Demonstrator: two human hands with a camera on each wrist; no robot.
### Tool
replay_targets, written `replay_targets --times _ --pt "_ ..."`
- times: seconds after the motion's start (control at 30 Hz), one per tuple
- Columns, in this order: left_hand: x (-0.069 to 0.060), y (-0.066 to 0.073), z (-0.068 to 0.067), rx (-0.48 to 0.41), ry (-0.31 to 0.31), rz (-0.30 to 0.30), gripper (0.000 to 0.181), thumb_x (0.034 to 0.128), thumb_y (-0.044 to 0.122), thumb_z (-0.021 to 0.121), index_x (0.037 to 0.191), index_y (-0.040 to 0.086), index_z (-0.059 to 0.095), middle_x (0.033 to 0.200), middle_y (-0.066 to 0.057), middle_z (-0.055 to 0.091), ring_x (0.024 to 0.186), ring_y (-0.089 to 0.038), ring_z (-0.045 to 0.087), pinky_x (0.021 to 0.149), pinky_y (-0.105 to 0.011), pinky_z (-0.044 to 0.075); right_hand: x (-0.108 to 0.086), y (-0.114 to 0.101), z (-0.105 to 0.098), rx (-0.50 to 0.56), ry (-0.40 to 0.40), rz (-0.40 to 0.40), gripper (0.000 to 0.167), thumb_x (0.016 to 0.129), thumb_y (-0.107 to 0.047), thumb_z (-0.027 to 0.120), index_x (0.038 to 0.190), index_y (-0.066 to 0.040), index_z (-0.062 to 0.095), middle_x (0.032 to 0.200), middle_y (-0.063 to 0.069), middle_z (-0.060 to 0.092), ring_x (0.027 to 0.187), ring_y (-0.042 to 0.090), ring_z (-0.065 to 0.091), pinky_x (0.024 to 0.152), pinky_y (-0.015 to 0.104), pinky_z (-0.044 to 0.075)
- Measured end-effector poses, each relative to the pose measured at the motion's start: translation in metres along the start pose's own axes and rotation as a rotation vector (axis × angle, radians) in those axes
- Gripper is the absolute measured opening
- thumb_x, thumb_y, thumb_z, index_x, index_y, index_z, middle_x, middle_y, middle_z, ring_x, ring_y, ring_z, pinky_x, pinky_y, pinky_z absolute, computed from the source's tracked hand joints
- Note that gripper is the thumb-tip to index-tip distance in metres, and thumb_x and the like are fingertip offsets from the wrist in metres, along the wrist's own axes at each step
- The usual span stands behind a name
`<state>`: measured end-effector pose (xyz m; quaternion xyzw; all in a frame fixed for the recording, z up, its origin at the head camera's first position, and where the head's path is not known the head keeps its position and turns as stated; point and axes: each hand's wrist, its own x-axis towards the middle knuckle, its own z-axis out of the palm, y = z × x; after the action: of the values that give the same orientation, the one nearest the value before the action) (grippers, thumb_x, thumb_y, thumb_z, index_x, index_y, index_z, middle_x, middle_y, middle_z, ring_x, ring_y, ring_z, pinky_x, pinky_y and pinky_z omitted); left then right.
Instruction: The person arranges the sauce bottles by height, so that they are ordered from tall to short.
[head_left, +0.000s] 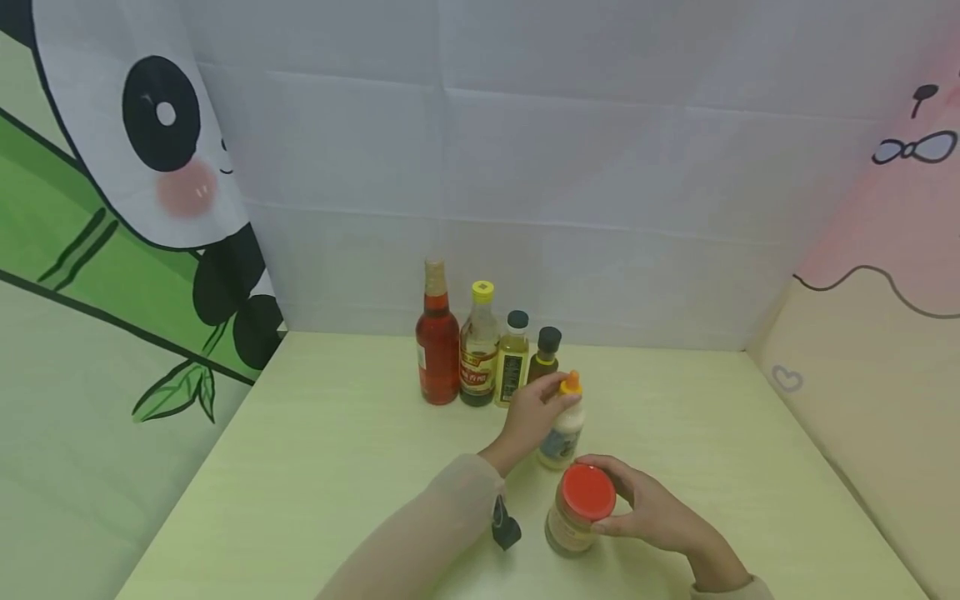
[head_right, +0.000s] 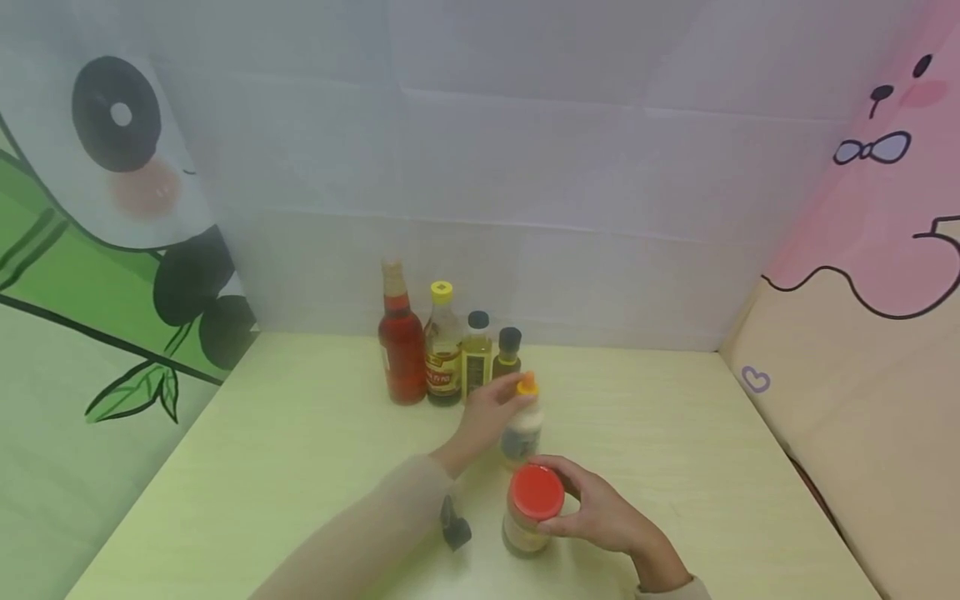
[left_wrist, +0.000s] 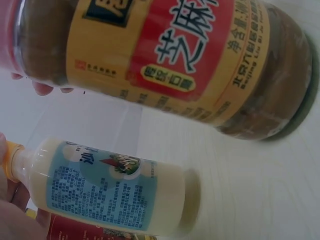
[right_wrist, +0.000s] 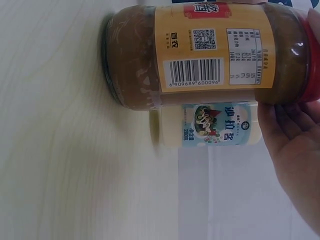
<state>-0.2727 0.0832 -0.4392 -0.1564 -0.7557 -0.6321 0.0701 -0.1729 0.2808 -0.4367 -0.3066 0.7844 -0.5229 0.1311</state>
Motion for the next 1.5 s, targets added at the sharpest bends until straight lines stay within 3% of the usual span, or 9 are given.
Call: replay_targets --times 0.2,0.43,0.73,1.07,1.5 --pt "0.008 -0.004 0.004 0.007 0.005 0.036 0.037 0.0898 0.025 0.072 0.122 0.007 0.067 0.120 -0.003 0.067 0.114 -0.022 0.060 0.090 -0.031 0.050 0.001 -0.003 0.000 0.006 -0.007 0.007 0.065 0.086 -0.010 0.075 0.141 0.000 0.043 0.135 0.012 0.053 0.127 0.009 0.045 0.103 0.020 0.031" --pt "0.015 -0.004 0.009 0.024 -0.010 0.033 0.036 0.0905 0.025 0.072 0.123 0.009 0.067 0.122 -0.002 0.066 0.114 -0.020 0.060 0.095 -0.036 0.048 0.000 -0.003 0.000 0.006 -0.007 0.014 0.064 0.085 -0.011 0.076 0.140 -0.002 0.044 0.135 0.011 0.054 0.126 0.010 0.046 0.103 0.020 0.032" --pt "0.022 -0.001 0.015 0.061 -0.010 0.000 0.037 0.0912 0.027 0.071 0.124 0.012 0.067 0.122 0.000 0.066 0.115 -0.019 0.060 0.094 -0.034 0.048 -0.002 -0.001 0.000 -0.010 0.000 0.024 0.065 0.085 -0.013 0.077 0.141 -0.006 0.045 0.135 0.008 0.054 0.127 0.010 0.045 0.103 0.021 0.031" --pt "0.031 -0.006 0.023 0.026 0.006 -0.033 0.035 0.0909 0.028 0.071 0.124 0.015 0.067 0.121 0.006 0.066 0.116 -0.014 0.058 0.094 -0.031 0.048 -0.002 -0.001 0.001 0.006 0.000 -0.002 0.062 0.086 -0.011 0.076 0.140 -0.007 0.046 0.134 0.009 0.055 0.126 0.012 0.047 0.104 0.022 0.033" --pt "0.038 -0.001 0.030 0.122 0.063 -0.004 0.036 0.0898 0.032 0.071 0.123 0.016 0.068 0.115 0.003 0.069 0.106 -0.010 0.063 0.088 -0.027 0.051 -0.002 -0.002 0.001 0.017 -0.001 -0.014 0.062 0.086 -0.009 0.075 0.140 -0.007 0.046 0.134 0.009 0.055 0.127 0.012 0.046 0.104 0.022 0.032"
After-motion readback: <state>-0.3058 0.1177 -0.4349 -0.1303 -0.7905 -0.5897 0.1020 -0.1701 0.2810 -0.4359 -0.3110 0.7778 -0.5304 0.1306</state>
